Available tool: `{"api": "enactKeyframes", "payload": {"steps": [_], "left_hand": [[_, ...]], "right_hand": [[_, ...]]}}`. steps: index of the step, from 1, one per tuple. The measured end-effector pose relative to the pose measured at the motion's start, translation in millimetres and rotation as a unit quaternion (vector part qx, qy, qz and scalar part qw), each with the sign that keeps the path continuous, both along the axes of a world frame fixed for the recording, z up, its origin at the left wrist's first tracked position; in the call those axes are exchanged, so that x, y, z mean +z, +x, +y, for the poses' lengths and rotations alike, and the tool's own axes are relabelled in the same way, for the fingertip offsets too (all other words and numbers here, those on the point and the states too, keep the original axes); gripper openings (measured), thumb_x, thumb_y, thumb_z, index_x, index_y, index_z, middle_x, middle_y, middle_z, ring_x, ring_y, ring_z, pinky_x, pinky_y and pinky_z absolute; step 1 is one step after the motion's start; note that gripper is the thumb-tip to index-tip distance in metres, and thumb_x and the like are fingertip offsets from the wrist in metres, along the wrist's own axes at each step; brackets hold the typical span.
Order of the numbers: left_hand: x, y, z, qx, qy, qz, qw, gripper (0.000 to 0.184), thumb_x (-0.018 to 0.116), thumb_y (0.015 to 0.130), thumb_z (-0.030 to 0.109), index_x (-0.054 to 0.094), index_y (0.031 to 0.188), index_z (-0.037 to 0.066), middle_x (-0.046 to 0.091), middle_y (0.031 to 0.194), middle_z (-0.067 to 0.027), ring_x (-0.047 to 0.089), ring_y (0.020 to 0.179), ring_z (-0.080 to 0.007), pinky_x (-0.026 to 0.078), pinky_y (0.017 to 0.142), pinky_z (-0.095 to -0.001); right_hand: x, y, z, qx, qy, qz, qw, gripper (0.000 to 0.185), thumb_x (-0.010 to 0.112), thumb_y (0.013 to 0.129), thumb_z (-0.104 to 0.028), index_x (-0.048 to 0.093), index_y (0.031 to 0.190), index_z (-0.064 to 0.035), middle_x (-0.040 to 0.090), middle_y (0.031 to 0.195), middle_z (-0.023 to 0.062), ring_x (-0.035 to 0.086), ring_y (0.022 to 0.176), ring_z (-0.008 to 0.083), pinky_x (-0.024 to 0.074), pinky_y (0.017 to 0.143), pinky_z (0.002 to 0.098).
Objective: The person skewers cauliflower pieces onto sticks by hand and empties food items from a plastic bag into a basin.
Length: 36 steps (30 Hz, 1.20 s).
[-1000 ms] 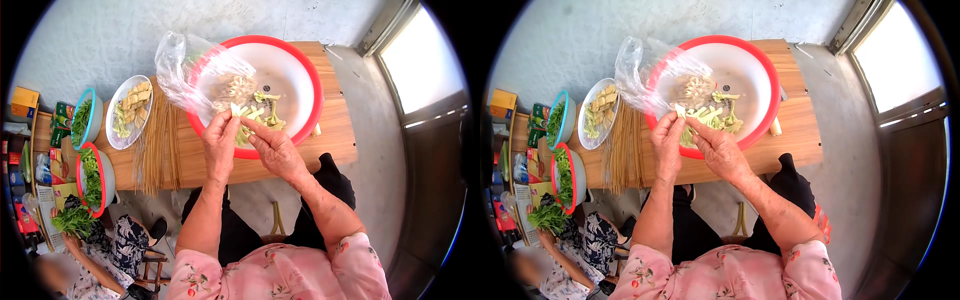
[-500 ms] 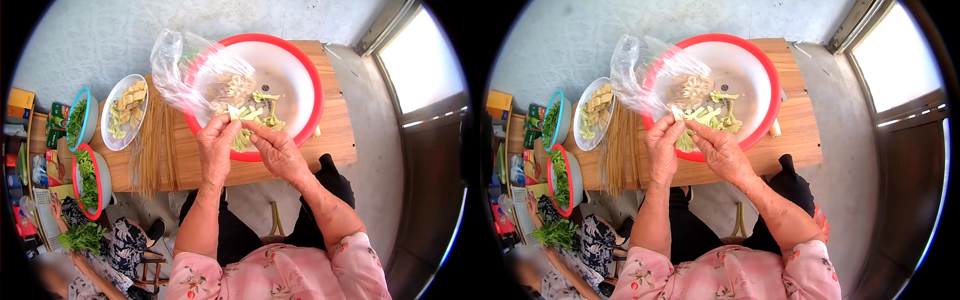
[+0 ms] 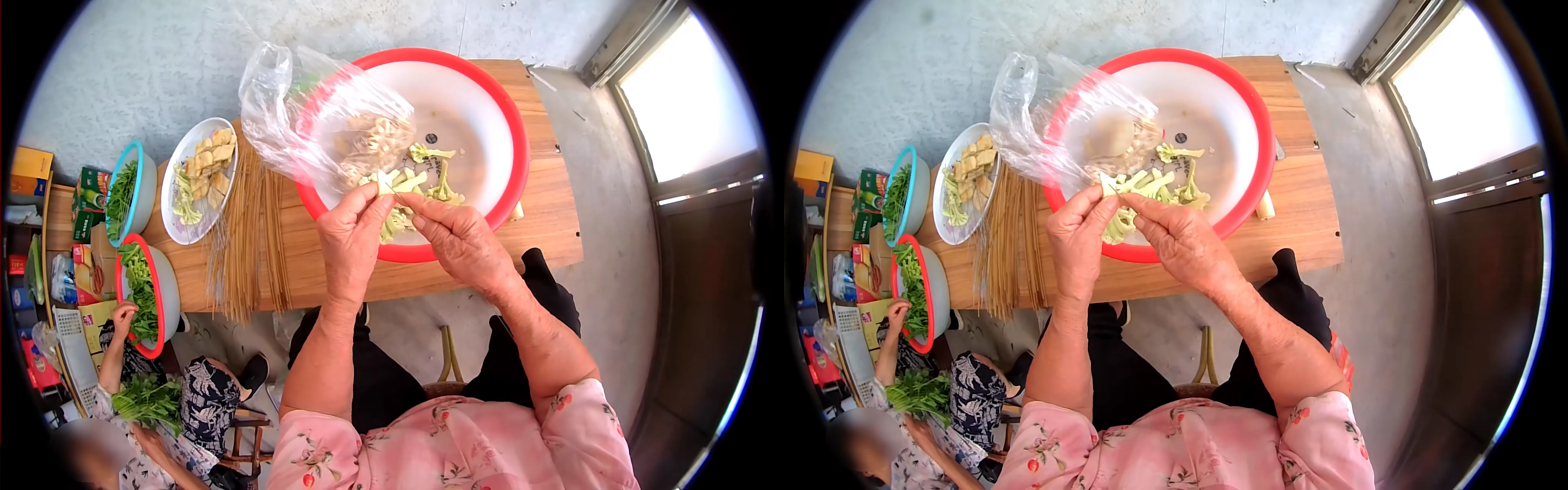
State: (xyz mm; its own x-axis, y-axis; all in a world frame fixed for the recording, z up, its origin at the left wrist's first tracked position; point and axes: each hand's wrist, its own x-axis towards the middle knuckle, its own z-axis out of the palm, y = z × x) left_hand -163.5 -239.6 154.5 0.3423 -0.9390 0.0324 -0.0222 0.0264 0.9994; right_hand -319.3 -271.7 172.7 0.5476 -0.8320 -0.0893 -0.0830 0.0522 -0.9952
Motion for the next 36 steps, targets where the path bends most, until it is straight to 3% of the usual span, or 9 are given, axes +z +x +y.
{"api": "enactKeyframes", "payload": {"steps": [2, 11, 17, 20, 26, 28, 29, 34, 36], "left_hand": [[4, -1, 0, 0.036, 0.011, -0.094, 0.995, 0.017, 0.062, 0.084, 0.0, 0.064, 0.099, -0.004, 0.065, 0.088, -0.0024, 0.054, 0.078, -0.0048, 0.044, 0.069, -0.0188], [3, -4, -2, -0.004, -0.031, -0.054, 0.998, 0.038, 0.055, 0.085, -0.007, 0.049, 0.121, -0.001, 0.066, 0.095, -0.0074, 0.055, 0.086, -0.0063, 0.044, 0.075, -0.0201], [2, -8, -2, 0.018, -0.047, -0.103, 0.993, 0.035, 0.055, 0.084, -0.008, 0.052, 0.118, 0.001, 0.066, 0.096, -0.0084, 0.056, 0.087, -0.0074, 0.045, 0.078, -0.021], [0, -10, -2, 0.029, -0.069, -0.158, 0.985, 0.032, 0.057, 0.084, -0.008, 0.055, 0.115, 0.001, 0.067, 0.096, -0.0077, 0.057, 0.085, -0.007, 0.045, 0.075, -0.0203], [-7, -17, -4, 0.03, -0.15, -0.302, 0.941, 0.028, 0.06, 0.082, -0.007, 0.062, 0.108, 0.003, 0.067, 0.093, -0.0074, 0.061, 0.084, -0.0122, 0.05, 0.072, -0.0248], [-7, -19, -5, 0.032, -0.158, -0.323, 0.932, 0.031, 0.06, 0.078, -0.009, 0.062, 0.106, 0.003, 0.067, 0.089, -0.0112, 0.063, 0.08, -0.0201, 0.051, 0.068, -0.0298], [-7, -19, -7, 0.033, -0.166, -0.345, 0.923, 0.033, 0.06, 0.075, -0.01, 0.062, 0.105, 0.004, 0.066, 0.085, -0.015, 0.066, 0.076, -0.028, 0.053, 0.065, -0.0347], [-12, -39, 1, -0.032, -0.141, -0.264, 0.954, 0.034, 0.059, 0.076, -0.009, 0.061, 0.107, 0.004, 0.066, 0.09, -0.0144, 0.065, 0.077, -0.0264, 0.052, 0.067, -0.0325], [-4, -36, -4, -0.049, -0.161, -0.229, 0.959, 0.034, 0.059, 0.077, -0.007, 0.061, 0.109, 0.004, 0.066, 0.092, -0.0147, 0.065, 0.08, -0.0248, 0.052, 0.07, -0.0322]], "right_hand": [[2, 0, -1, 0.004, -0.002, 0.0, 1.0, 0.032, 0.052, 0.092, -0.009, 0.053, 0.123, -0.0004, 0.065, 0.106, 0.0112, 0.056, 0.098, 0.0102, 0.044, 0.085, 0.0245], [-1, 0, -2, 0.017, -0.017, 0.014, 1.0, 0.032, 0.051, 0.092, -0.01, 0.054, 0.124, -0.0042, 0.063, 0.086, 0.0047, 0.05, 0.078, 0.0069, 0.0443, 0.074, 0.0235], [12, -1, 0, 0.027, 0.046, 0.011, 0.999, 0.033, 0.046, 0.095, -0.013, 0.052, 0.127, -0.0047, 0.057, 0.068, -0.0014, 0.047, 0.056, 0.0023, 0.0414, 0.052, 0.0178], [16, -1, 3, 0.016, 0.099, 0.022, 0.995, 0.033, 0.045, 0.096, -0.015, 0.051, 0.127, -0.0067, 0.043, 0.052, -0.0058, 0.032, 0.038, 0.0017, 0.0305, 0.035, 0.0185], [24, -2, 1, -0.006, 0.132, 0.025, 0.991, 0.033, 0.044, 0.096, -0.016, 0.051, 0.127, -0.0074, 0.043, 0.05, -0.0044, 0.034, 0.034, 0.0045, 0.0311, 0.031, 0.0218], [34, -5, -2, 0.002, 0.232, 0.07, 0.97, 0.027, 0.051, 0.092, -0.013, 0.058, 0.116, -0.0018, 0.055, 0.064, 0.0009, 0.049, 0.058, 0.0078, 0.0441, 0.053, 0.0261], [30, -5, -2, 0.002, 0.231, 0.07, 0.97, 0.027, 0.051, 0.092, -0.013, 0.058, 0.116, -0.0018, 0.055, 0.064, 0.0009, 0.049, 0.058, 0.0078, 0.0441, 0.053, 0.0261], [10, -8, -5, -0.103, 0.179, 0.04, 0.978, 0.019, 0.053, 0.092, -0.016, 0.06, 0.085, 0.0006, 0.047, 0.052, 0.0009, 0.038, 0.035, 0.0068, 0.0307, 0.03, 0.0235], [14, -11, -8, -0.096, 0.172, 0.049, 0.979, 0.02, 0.053, 0.092, -0.017, 0.06, 0.084, 0.0001, 0.046, 0.05, 0.0004, 0.039, 0.036, 0.0064, 0.0312, 0.032, 0.0221]]}}
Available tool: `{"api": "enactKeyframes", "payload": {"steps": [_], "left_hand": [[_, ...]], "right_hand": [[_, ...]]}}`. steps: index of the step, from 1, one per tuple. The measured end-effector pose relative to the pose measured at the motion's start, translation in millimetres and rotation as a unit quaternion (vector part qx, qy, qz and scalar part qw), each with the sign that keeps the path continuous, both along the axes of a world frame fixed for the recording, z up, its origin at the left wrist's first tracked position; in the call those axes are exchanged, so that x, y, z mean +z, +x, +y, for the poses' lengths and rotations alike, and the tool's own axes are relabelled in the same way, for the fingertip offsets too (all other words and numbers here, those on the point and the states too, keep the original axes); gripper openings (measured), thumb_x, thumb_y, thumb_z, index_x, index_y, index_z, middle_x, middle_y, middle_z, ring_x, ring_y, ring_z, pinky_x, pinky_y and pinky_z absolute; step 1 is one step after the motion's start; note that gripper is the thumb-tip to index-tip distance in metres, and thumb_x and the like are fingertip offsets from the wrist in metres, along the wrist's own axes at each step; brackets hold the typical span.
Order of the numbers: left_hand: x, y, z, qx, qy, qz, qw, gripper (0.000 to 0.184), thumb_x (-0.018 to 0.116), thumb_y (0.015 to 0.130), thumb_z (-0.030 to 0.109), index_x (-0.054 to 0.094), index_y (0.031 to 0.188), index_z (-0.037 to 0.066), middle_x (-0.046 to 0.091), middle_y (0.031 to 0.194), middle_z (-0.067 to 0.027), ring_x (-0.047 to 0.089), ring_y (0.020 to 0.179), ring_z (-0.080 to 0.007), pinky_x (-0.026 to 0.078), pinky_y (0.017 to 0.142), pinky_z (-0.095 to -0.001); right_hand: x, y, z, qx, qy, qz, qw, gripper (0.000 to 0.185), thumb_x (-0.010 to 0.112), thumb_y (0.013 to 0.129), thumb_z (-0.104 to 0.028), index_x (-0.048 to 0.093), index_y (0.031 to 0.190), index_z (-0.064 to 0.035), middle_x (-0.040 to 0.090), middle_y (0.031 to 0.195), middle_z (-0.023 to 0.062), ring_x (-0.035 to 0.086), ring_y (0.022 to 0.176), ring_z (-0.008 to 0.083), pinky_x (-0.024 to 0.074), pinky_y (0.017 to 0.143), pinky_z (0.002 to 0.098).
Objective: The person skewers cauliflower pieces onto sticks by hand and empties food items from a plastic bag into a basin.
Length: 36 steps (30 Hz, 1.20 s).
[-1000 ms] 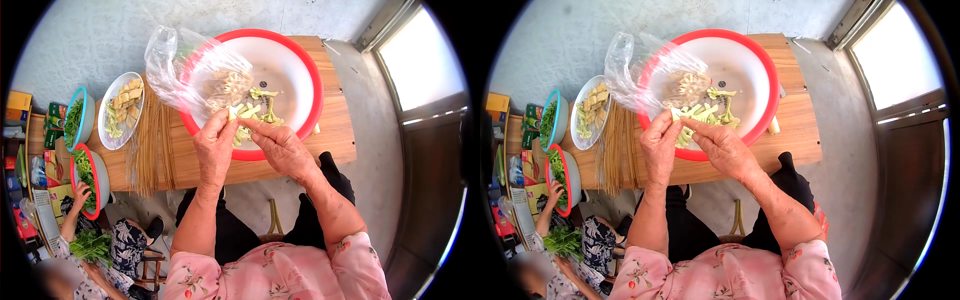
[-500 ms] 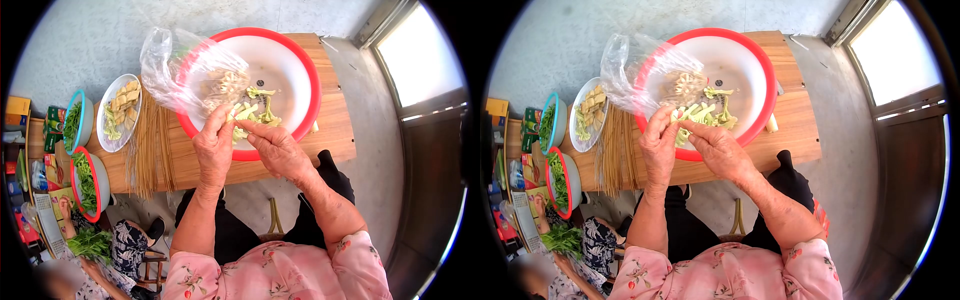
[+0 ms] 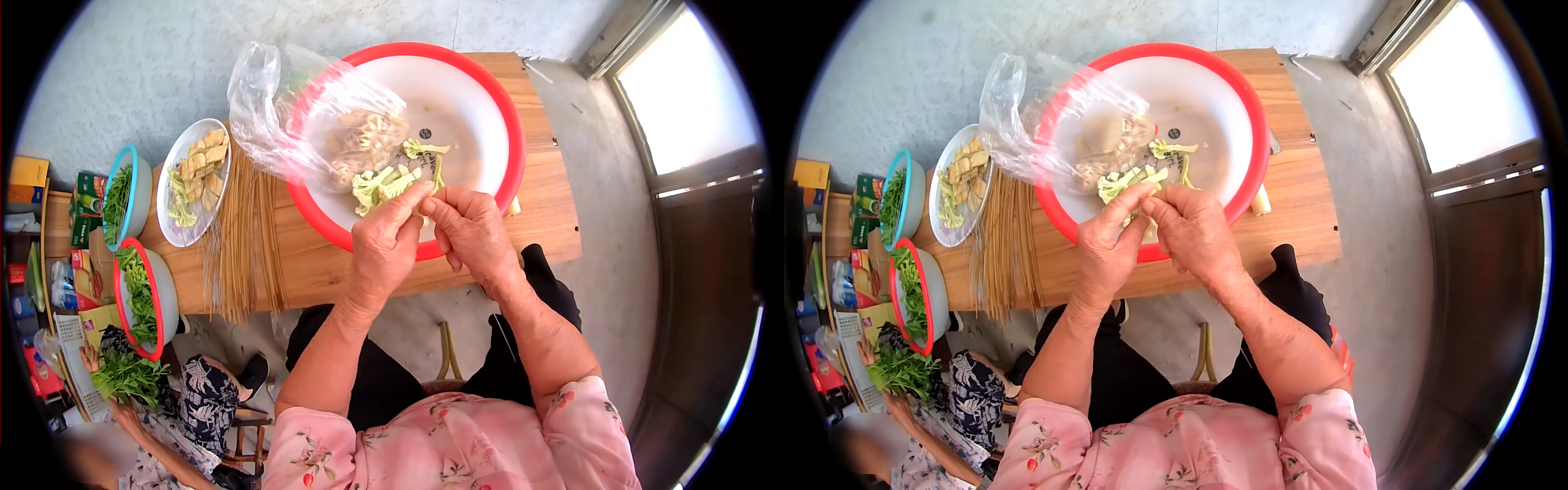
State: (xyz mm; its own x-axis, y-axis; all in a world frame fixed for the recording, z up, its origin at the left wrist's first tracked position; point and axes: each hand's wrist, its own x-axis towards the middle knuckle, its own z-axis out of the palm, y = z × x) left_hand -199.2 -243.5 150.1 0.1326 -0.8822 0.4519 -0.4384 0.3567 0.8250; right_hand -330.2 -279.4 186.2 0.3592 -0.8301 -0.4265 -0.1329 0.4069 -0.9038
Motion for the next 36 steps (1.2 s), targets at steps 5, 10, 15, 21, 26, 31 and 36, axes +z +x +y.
{"api": "enactKeyframes", "payload": {"steps": [5, 10, 15, 21, 26, 31, 36], "left_hand": [[-12, 45, -23, 0.067, 0.109, 0.029, 0.991, 0.028, 0.057, 0.08, -0.003, 0.061, 0.107, 0.002, 0.066, 0.094, -0.0145, 0.064, 0.086, -0.0268, 0.05, 0.075, -0.0332], [-42, 53, -49, 0.082, 0.222, -0.251, 0.939, 0.018, 0.054, 0.079, 0.0, 0.062, 0.095, 0.001, 0.065, 0.094, -0.0111, 0.06, 0.088, -0.0297, 0.047, 0.077, -0.0387], [-68, 42, -56, 0.07, 0.128, -0.507, 0.849, 0.011, 0.057, 0.071, 0.002, 0.063, 0.078, 0.007, 0.059, 0.084, -0.0087, 0.055, 0.085, -0.0258, 0.043, 0.076, -0.0392], [-60, 45, -64, 0.031, 0.298, -0.561, 0.772, 0.009, 0.055, 0.073, 0.004, 0.061, 0.08, 0.003, 0.064, 0.079, -0.0121, 0.06, 0.082, -0.0311, 0.046, 0.071, -0.0411], [-54, 47, -56, 0.072, 0.24, -0.433, 0.866, 0.015, 0.059, 0.072, 0.005, 0.066, 0.086, 0.003, 0.066, 0.074, -0.0113, 0.062, 0.073, -0.0281, 0.046, 0.065, -0.0407], [-23, 44, -48, 0.121, 0.3, 0.048, 0.945, 0.022, 0.067, 0.076, 0.007, 0.065, 0.097, 0.0, 0.068, 0.082, -0.0094, 0.062, 0.074, -0.0129, 0.048, 0.067, -0.0257], [-3, 45, -37, 0.083, 0.252, 0.152, 0.952, 0.022, 0.065, 0.08, 0.003, 0.066, 0.102, -0.001, 0.067, 0.083, -0.0044, 0.058, 0.074, -0.0071, 0.044, 0.067, -0.0201]], "right_hand": [[3, -18, -11, -0.1, -0.038, -0.035, 0.994, 0.02, 0.054, 0.092, -0.019, 0.061, 0.088, -0.0006, 0.043, 0.048, -0.0011, 0.034, 0.035, 0.0055, 0.0278, 0.032, 0.0219], [4, -28, -19, -0.147, -0.049, -0.042, 0.987, 0.021, 0.055, 0.092, -0.02, 0.061, 0.087, -0.0002, 0.043, 0.048, -0.001, 0.034, 0.035, 0.0058, 0.0268, 0.032, 0.0221], [-2, -30, -17, -0.118, -0.056, -0.048, 0.99, 0.021, 0.054, 0.092, -0.02, 0.061, 0.087, -0.0003, 0.044, 0.048, -0.0006, 0.034, 0.035, 0.006, 0.0276, 0.033, 0.0225], [-3, -26, -18, -0.094, -0.049, -0.042, 0.993, 0.024, 0.052, 0.093, -0.021, 0.06, 0.092, 0.0013, 0.041, 0.047, -0.0019, 0.034, 0.035, 0.0051, 0.0293, 0.033, 0.0199], [0, -24, -16, -0.095, -0.051, -0.046, 0.993, 0.024, 0.052, 0.093, -0.02, 0.06, 0.097, 0.0017, 0.043, 0.048, -0.0017, 0.036, 0.037, 0.0048, 0.0295, 0.034, 0.0197], [9, -18, -13, -0.035, -0.021, -0.001, 0.999, 0.02, 0.052, 0.091, -0.016, 0.064, 0.094, -0.0006, 0.048, 0.052, 0.0, 0.04, 0.039, 0.0067, 0.0312, 0.035, 0.0229], [-8, -6, -5, 0.02, -0.071, -0.007, 0.997, 0.016, 0.054, 0.09, -0.013, 0.063, 0.089, 0.001, 0.047, 0.055, -0.0005, 0.04, 0.048, 0.0066, 0.0359, 0.044, 0.0257]]}}
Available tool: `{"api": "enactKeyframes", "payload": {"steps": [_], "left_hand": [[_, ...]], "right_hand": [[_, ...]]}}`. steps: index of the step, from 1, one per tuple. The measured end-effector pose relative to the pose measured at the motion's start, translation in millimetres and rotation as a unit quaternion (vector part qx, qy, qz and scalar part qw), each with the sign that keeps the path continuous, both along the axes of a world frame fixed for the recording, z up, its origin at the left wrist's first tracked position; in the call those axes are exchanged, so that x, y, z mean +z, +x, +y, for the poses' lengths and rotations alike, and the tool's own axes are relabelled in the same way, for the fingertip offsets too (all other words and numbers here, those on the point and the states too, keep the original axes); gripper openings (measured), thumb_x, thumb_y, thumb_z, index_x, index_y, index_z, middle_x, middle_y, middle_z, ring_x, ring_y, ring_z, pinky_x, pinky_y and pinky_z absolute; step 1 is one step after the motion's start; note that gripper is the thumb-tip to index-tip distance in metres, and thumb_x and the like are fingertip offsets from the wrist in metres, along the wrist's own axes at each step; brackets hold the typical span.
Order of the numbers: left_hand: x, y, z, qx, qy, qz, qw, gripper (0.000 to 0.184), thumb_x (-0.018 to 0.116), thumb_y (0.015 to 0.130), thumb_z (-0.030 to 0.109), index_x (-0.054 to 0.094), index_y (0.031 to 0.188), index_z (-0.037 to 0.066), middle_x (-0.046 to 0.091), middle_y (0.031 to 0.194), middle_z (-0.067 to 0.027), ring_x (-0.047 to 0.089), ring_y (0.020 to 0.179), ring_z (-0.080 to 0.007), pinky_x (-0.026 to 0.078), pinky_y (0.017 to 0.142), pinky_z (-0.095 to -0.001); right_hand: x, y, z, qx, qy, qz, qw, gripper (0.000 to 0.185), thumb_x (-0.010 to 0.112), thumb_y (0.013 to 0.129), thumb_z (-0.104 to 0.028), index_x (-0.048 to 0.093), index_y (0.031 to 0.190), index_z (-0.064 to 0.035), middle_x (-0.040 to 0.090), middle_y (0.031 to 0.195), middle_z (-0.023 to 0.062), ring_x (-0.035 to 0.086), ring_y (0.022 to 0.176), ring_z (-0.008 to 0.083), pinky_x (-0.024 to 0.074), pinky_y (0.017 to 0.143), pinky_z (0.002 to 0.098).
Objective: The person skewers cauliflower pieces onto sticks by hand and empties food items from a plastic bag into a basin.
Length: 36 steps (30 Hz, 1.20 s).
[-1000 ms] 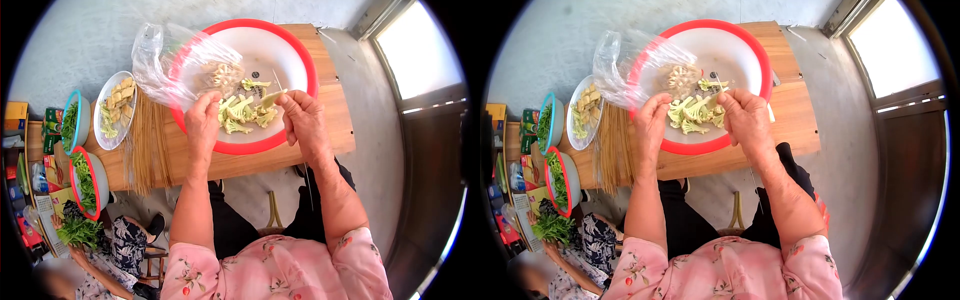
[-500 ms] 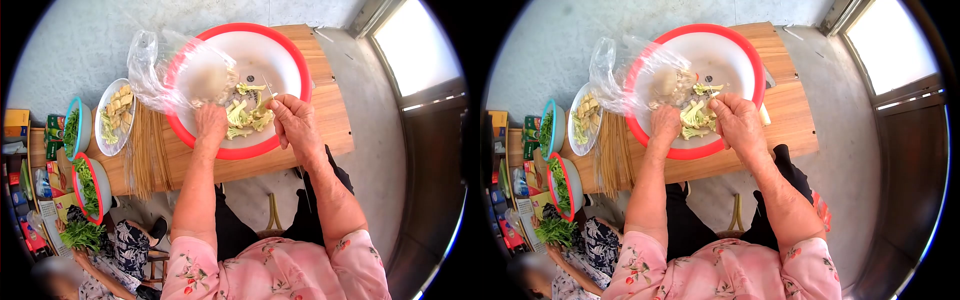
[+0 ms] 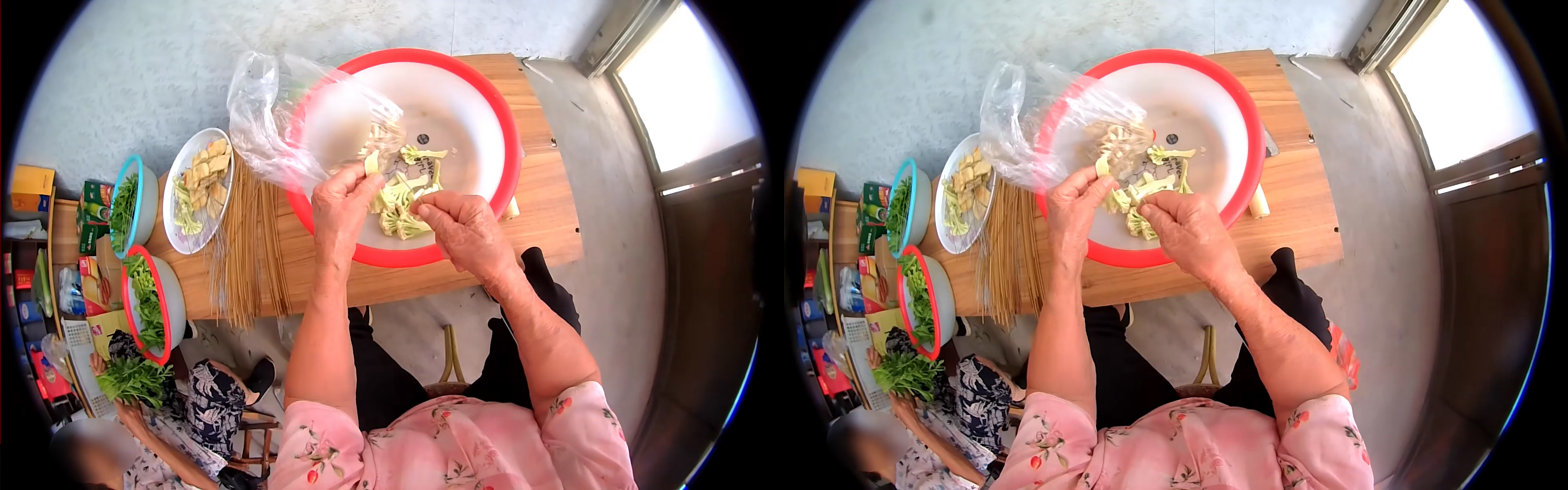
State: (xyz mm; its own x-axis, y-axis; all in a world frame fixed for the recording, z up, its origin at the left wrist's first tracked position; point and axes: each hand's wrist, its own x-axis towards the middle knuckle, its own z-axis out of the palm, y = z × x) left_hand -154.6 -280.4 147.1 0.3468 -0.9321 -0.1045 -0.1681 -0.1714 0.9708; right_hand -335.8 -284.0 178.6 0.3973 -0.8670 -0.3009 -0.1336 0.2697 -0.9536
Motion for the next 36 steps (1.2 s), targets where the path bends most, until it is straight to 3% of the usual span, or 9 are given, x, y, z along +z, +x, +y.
{"api": "enactKeyframes", "payload": {"steps": [1, 3, 6, 19, 28, 34, 36], "left_hand": [[-1, 0, 1, 0.001, 0.0, 0.001, 1.0, 0.022, 0.065, 0.08, 0.003, 0.066, 0.102, -0.001, 0.067, 0.083, -0.0044, 0.058, 0.074, -0.0071, 0.044, 0.067, -0.0201], [-4, 0, 2, 0.006, -0.051, 0.005, 0.999, 0.014, 0.068, 0.078, 0.006, 0.068, 0.09, -0.001, 0.057, 0.067, 0.0046, 0.045, 0.06, -0.0023, 0.039, 0.054, -0.0196], [0, -3, 3, -0.002, -0.067, 0.01, 0.998, 0.015, 0.068, 0.078, 0.006, 0.068, 0.09, -0.001, 0.056, 0.066, 0.0045, 0.044, 0.059, -0.0023, 0.038, 0.054, -0.02], [3, -6, 8, -0.001, -0.061, -0.034, 0.998, 0.017, 0.069, 0.076, 0.005, 0.068, 0.092, -0.001, 0.064, 0.069, -0.0012, 0.052, 0.064, -0.0038, 0.044, 0.059, -0.0211], [-5, -12, 9, 0.03, -0.124, -0.025, 0.991, 0.033, 0.066, 0.075, -0.001, 0.064, 0.109, 0.003, 0.066, 0.073, -0.0035, 0.054, 0.065, -0.0048, 0.045, 0.061, -0.0211], [4, -13, 13, 0.023, -0.094, -0.083, 0.992, 0.034, 0.066, 0.074, -0.002, 0.065, 0.107, 0.006, 0.064, 0.071, -0.0038, 0.052, 0.062, -0.0057, 0.045, 0.06, -0.0227], [5, -12, 14, 0.005, -0.123, -0.163, 0.979, 0.035, 0.068, 0.076, -0.004, 0.064, 0.11, 0.004, 0.062, 0.075, 0.0011, 0.049, 0.067, -0.0029, 0.043, 0.061, -0.0185]], "right_hand": [[-6, 3, 1, 0.012, -0.034, 0.012, 0.999, 0.016, 0.055, 0.089, -0.012, 0.062, 0.087, 0.0017, 0.047, 0.056, 0.0, 0.04, 0.05, 0.0071, 0.0366, 0.046, 0.0264], [-8, 6, 1, 0.023, -0.068, 0.024, 0.997, 0.016, 0.055, 0.089, -0.012, 0.061, 0.086, 0.0024, 0.048, 0.057, 0.0005, 0.04, 0.052, 0.0077, 0.0373, 0.048, 0.027], [-7, 10, 2, 0.025, -0.076, 0.026, 0.996, 0.015, 0.055, 0.089, -0.011, 0.06, 0.084, 0.0025, 0.047, 0.057, 0.0018, 0.04, 0.053, 0.0085, 0.0374, 0.049, 0.0278], [-9, 14, 5, 0.023, -0.076, 0.007, 0.997, 0.014, 0.055, 0.089, -0.01, 0.059, 0.082, 0.0023, 0.047, 0.057, 0.0036, 0.04, 0.054, 0.0097, 0.0375, 0.05, 0.0297], [-6, 15, 6, 0.027, -0.071, 0.017, 0.997, 0.015, 0.055, 0.088, -0.009, 0.059, 0.081, 0.0029, 0.048, 0.056, 0.0059, 0.041, 0.054, 0.0116, 0.0383, 0.052, 0.0309], [-3, 14, 5, 0.031, -0.064, 0.028, 0.997, 0.016, 0.055, 0.088, -0.011, 0.06, 0.083, 0.0024, 0.048, 0.056, 0.0061, 0.042, 0.052, 0.0125, 0.0381, 0.05, 0.0307], [1, 14, 5, 0.032, -0.053, 0.027, 0.998, 0.016, 0.054, 0.089, -0.012, 0.061, 0.086, 0.0018, 0.048, 0.054, 0.0053, 0.041, 0.049, 0.0118, 0.0376, 0.047, 0.03]]}}
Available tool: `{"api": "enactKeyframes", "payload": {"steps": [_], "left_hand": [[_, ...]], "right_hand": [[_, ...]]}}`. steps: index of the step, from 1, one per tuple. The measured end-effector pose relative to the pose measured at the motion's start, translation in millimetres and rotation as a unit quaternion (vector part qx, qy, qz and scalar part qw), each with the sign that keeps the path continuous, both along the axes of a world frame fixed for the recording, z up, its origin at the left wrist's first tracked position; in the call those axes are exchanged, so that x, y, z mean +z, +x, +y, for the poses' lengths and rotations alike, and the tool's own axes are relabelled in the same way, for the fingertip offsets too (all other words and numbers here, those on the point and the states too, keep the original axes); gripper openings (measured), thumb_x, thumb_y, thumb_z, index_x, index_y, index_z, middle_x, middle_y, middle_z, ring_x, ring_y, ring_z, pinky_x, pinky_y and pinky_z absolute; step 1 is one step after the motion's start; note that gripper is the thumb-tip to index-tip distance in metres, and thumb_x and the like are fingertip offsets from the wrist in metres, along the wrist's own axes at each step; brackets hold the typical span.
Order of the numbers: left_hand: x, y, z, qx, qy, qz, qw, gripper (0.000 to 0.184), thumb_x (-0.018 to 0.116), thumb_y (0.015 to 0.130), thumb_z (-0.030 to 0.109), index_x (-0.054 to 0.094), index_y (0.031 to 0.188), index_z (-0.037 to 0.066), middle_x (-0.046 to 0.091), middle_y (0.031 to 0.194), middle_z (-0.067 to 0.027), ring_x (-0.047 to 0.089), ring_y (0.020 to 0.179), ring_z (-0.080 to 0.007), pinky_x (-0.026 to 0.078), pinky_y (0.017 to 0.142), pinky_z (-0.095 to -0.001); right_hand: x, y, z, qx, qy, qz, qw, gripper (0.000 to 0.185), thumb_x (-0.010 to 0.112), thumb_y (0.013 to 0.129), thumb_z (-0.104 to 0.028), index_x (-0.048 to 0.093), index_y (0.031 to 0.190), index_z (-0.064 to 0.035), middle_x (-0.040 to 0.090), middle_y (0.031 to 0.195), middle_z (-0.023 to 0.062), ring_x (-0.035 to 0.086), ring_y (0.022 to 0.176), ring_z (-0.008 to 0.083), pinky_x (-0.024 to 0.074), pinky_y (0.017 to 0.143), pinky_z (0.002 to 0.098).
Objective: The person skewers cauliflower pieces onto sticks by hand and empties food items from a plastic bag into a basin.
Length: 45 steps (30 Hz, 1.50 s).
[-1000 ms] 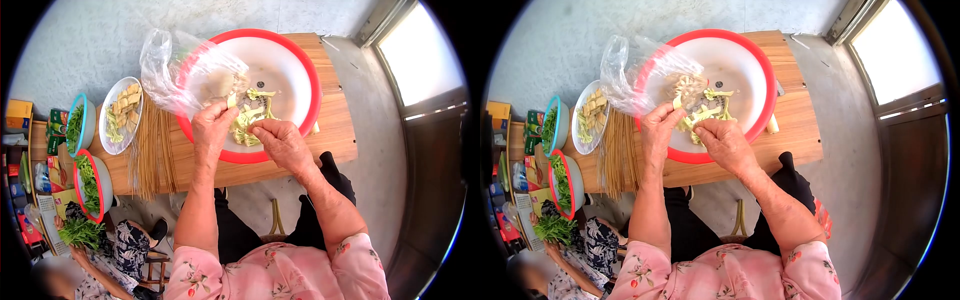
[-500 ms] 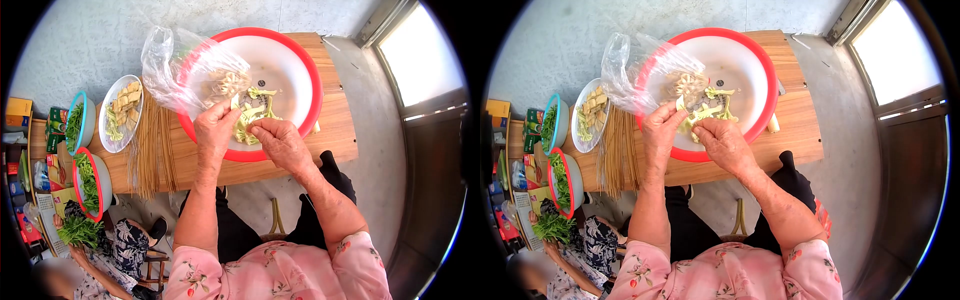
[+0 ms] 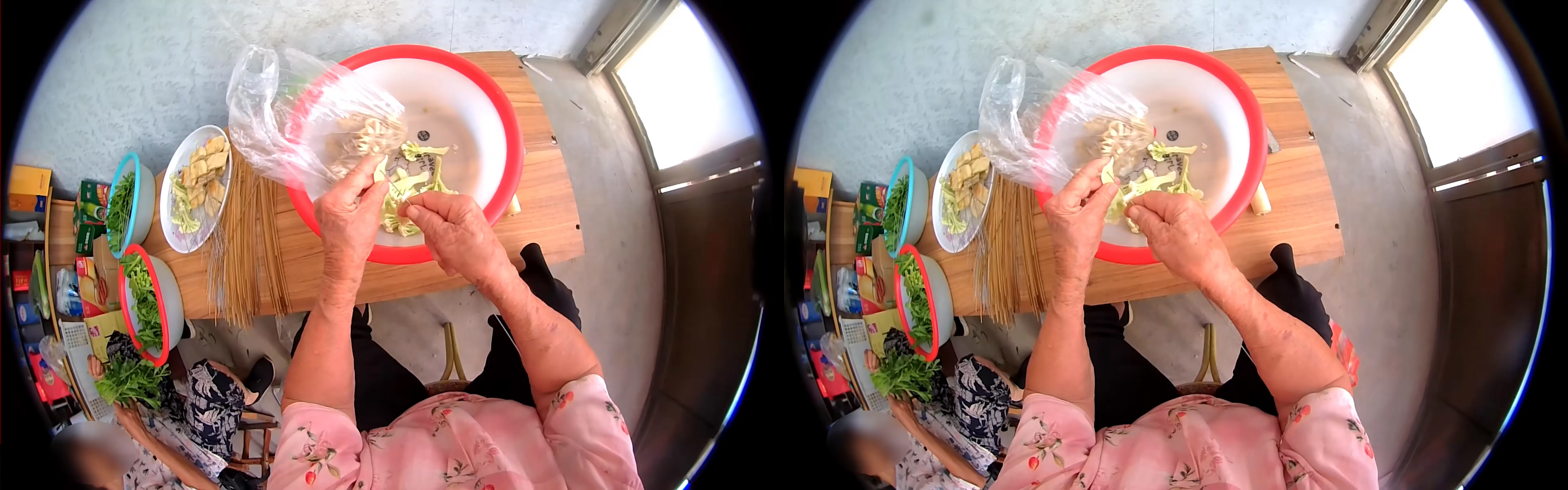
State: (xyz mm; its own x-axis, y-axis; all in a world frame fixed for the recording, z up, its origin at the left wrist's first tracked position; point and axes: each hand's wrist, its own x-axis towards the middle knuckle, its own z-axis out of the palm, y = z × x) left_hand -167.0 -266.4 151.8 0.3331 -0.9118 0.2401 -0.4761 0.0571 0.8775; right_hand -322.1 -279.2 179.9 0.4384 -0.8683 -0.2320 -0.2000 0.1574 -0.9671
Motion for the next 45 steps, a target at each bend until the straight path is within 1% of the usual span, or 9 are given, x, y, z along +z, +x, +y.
{"api": "enactKeyframes", "payload": {"steps": [2, 10, 12, 14, 25, 32, 38, 40, 45], "left_hand": [[-3, 1, 0, 0.0, -0.005, 0.001, 1.0, 0.035, 0.068, 0.076, -0.004, 0.064, 0.11, 0.005, 0.062, 0.076, 0.0011, 0.05, 0.067, -0.0028, 0.043, 0.061, -0.0185], [-2, 0, 0, -0.005, -0.024, -0.039, 0.999, 0.034, 0.069, 0.075, -0.003, 0.064, 0.109, 0.004, 0.065, 0.077, -0.0014, 0.053, 0.07, -0.0033, 0.046, 0.064, -0.0197], [-5, -1, 0, -0.018, -0.079, -0.073, 0.994, 0.031, 0.067, 0.07, -0.002, 0.067, 0.1, 0.007, 0.064, 0.073, -0.0106, 0.061, 0.064, -0.0218, 0.048, 0.061, -0.0314], [-5, -9, 1, -0.002, -0.08, -0.053, 0.995, 0.032, 0.068, 0.07, -0.003, 0.067, 0.099, 0.008, 0.064, 0.072, -0.0109, 0.061, 0.063, -0.0236, 0.048, 0.06, -0.0328], [-7, -8, 0, -0.044, -0.155, -0.107, 0.981, 0.034, 0.066, 0.07, -0.006, 0.067, 0.101, 0.008, 0.063, 0.072, -0.0114, 0.061, 0.065, -0.0266, 0.047, 0.059, -0.0343], [11, 1, 0, -0.014, -0.113, 0.02, 0.993, 0.034, 0.062, 0.075, -0.008, 0.065, 0.105, 0.006, 0.067, 0.088, -0.0126, 0.064, 0.088, -0.0226, 0.049, 0.074, -0.0296], [-31, 7, -9, -0.097, 0.093, -0.189, 0.973, 0.018, 0.057, 0.078, 0.002, 0.066, 0.093, 0.008, 0.065, 0.087, -0.0135, 0.062, 0.084, -0.029, 0.049, 0.073, -0.0372], [-39, -4, -15, -0.276, 0.087, -0.355, 0.889, 0.024, 0.061, 0.076, 0.006, 0.066, 0.099, 0.009, 0.066, 0.089, -0.0108, 0.062, 0.083, -0.0265, 0.049, 0.075, -0.0357], [-54, -15, -20, -0.336, 0.174, -0.365, 0.851, 0.016, 0.058, 0.071, 0.002, 0.065, 0.084, 0.007, 0.063, 0.082, -0.0128, 0.058, 0.083, -0.0316, 0.047, 0.072, -0.0414]], "right_hand": [[5, -1, 0, -0.008, 0.158, -0.066, 0.985, 0.022, 0.052, 0.094, -0.019, 0.062, 0.098, -0.0005, 0.04, 0.046, -0.0033, 0.032, 0.033, 0.0057, 0.0267, 0.032, 0.0222], [10, 0, 0, -0.012, 0.22, -0.097, 0.971, 0.023, 0.051, 0.094, -0.019, 0.061, 0.101, -0.0003, 0.038, 0.043, -0.0015, 0.03, 0.029, 0.007, 0.0278, 0.028, 0.0227], [6, -1, -1, -0.013, 0.227, -0.11, 0.968, 0.023, 0.051, 0.094, -0.019, 0.061, 0.101, -0.0001, 0.038, 0.043, -0.0014, 0.03, 0.028, 0.0072, 0.0279, 0.027, 0.0228], [0, -2, -4, -0.02, 0.272, -0.182, 0.945, 0.023, 0.051, 0.094, -0.02, 0.061, 0.101, 0.0, 0.038, 0.043, -0.0012, 0.03, 0.028, 0.0074, 0.0282, 0.027, 0.0229], [8, -2, -6, -0.018, 0.227, -0.123, 0.966, 0.023, 0.052, 0.093, -0.02, 0.062, 0.098, 0.0003, 0.038, 0.043, -0.0008, 0.031, 0.029, 0.0083, 0.027, 0.028, 0.0245], [5, -16, -15, -0.05, 0.184, -0.151, 0.97, 0.025, 0.051, 0.093, -0.019, 0.061, 0.099, 0.0024, 0.039, 0.042, -0.0002, 0.032, 0.03, 0.0084, 0.0267, 0.03, 0.0241], [5, -24, -22, -0.088, 0.161, -0.146, 0.972, 0.025, 0.051, 0.093, -0.02, 0.062, 0.095, 0.0027, 0.039, 0.041, -0.0004, 0.03, 0.031, 0.0085, 0.026, 0.031, 0.0249], [6, -26, -23, -0.088, 0.152, -0.155, 0.972, 0.025, 0.051, 0.093, -0.02, 0.062, 0.095, 0.0031, 0.039, 0.041, -0.0002, 0.03, 0.031, 0.0086, 0.026, 0.031, 0.0248], [5, -28, -23, -0.097, 0.148, -0.154, 0.972, 0.025, 0.051, 0.093, -0.018, 0.061, 0.096, 0.0037, 0.037, 0.042, -0.001, 0.028, 0.03, 0.0071, 0.0272, 0.03, 0.0231]]}}
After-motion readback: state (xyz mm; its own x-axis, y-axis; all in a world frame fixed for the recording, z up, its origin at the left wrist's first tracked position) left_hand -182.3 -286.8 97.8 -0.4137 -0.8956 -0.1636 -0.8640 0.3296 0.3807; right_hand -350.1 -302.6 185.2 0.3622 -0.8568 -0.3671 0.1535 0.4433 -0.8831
